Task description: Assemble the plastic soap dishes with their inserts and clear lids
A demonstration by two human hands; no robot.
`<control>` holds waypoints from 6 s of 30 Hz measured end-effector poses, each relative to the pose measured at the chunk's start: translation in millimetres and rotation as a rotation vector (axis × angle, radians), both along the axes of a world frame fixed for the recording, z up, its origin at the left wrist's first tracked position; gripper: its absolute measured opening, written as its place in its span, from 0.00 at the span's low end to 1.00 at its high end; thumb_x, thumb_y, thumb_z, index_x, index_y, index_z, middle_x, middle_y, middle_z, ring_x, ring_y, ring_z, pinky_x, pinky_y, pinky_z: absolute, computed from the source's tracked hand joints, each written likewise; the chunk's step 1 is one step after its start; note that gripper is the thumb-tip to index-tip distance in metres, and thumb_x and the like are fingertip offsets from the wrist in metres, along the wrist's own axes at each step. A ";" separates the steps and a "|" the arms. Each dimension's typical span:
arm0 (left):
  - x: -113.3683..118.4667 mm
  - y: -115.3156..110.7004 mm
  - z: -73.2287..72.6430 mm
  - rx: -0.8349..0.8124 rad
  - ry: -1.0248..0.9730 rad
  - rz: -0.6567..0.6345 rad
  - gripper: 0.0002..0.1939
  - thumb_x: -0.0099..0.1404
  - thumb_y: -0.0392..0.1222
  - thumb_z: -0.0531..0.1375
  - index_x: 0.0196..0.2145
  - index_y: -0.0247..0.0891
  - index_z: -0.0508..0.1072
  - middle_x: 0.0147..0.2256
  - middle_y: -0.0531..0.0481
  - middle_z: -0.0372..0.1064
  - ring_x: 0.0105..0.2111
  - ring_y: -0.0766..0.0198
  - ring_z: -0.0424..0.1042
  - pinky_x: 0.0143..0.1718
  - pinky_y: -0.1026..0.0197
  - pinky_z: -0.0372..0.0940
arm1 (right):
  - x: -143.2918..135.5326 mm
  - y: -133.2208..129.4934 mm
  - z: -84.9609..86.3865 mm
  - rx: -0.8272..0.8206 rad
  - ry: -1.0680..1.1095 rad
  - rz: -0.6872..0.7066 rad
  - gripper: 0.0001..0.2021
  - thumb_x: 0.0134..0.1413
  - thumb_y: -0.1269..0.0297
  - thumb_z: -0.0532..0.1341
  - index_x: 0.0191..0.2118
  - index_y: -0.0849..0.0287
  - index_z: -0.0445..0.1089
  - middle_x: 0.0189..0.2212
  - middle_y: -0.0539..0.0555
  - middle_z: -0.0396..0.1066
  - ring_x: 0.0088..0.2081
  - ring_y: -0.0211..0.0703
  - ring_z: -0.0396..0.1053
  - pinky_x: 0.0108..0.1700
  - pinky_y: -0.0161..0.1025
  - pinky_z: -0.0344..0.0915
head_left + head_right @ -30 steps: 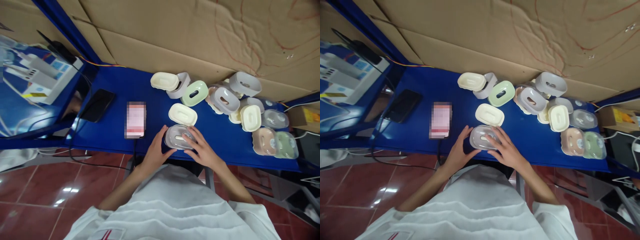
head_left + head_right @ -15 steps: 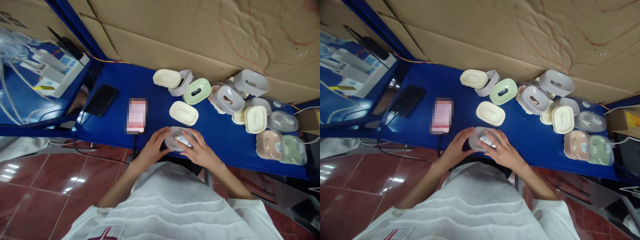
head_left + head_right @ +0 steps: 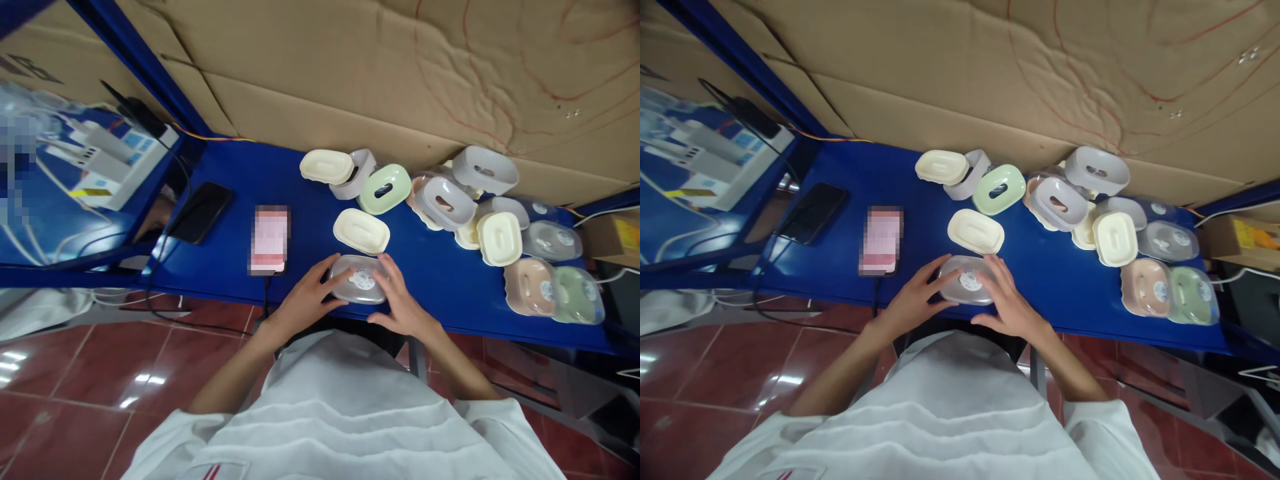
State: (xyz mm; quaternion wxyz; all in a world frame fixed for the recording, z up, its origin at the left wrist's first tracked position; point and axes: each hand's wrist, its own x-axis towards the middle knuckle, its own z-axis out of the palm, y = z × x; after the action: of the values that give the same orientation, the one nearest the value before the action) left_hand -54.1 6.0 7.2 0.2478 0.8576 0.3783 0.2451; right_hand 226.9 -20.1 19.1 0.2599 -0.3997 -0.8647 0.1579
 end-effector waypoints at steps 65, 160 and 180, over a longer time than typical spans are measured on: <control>11.7 -12.3 -4.9 0.228 -0.040 0.142 0.17 0.74 0.41 0.64 0.59 0.41 0.72 0.63 0.38 0.69 0.70 0.45 0.62 0.66 0.39 0.70 | 3.2 191.6 31.7 0.108 -0.501 -0.395 0.29 0.67 0.50 0.64 0.66 0.63 0.69 0.60 0.70 0.69 0.65 0.71 0.64 0.70 0.73 0.52; -17.7 -19.2 -0.8 -0.121 -0.155 0.179 0.41 0.65 0.44 0.73 0.69 0.53 0.60 0.70 0.39 0.58 0.71 0.44 0.62 0.69 0.36 0.64 | -12.2 -17.0 0.8 0.049 -0.134 0.082 0.32 0.71 0.72 0.60 0.75 0.43 0.58 0.73 0.55 0.59 0.77 0.59 0.47 0.75 0.68 0.57; -14.0 -19.3 -5.5 -0.179 -0.262 0.183 0.33 0.62 0.45 0.75 0.59 0.47 0.65 0.68 0.38 0.61 0.68 0.47 0.67 0.64 0.38 0.70 | -11.4 -13.5 3.8 0.065 -0.164 0.067 0.31 0.69 0.67 0.64 0.73 0.42 0.61 0.71 0.54 0.63 0.77 0.61 0.47 0.73 0.63 0.63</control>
State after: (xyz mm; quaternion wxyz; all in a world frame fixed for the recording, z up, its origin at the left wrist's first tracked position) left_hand -68.1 -13.3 1.6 0.3468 0.7549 0.4395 0.3416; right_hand 215.6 -33.7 22.9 0.1957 -0.3733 -0.9007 0.1052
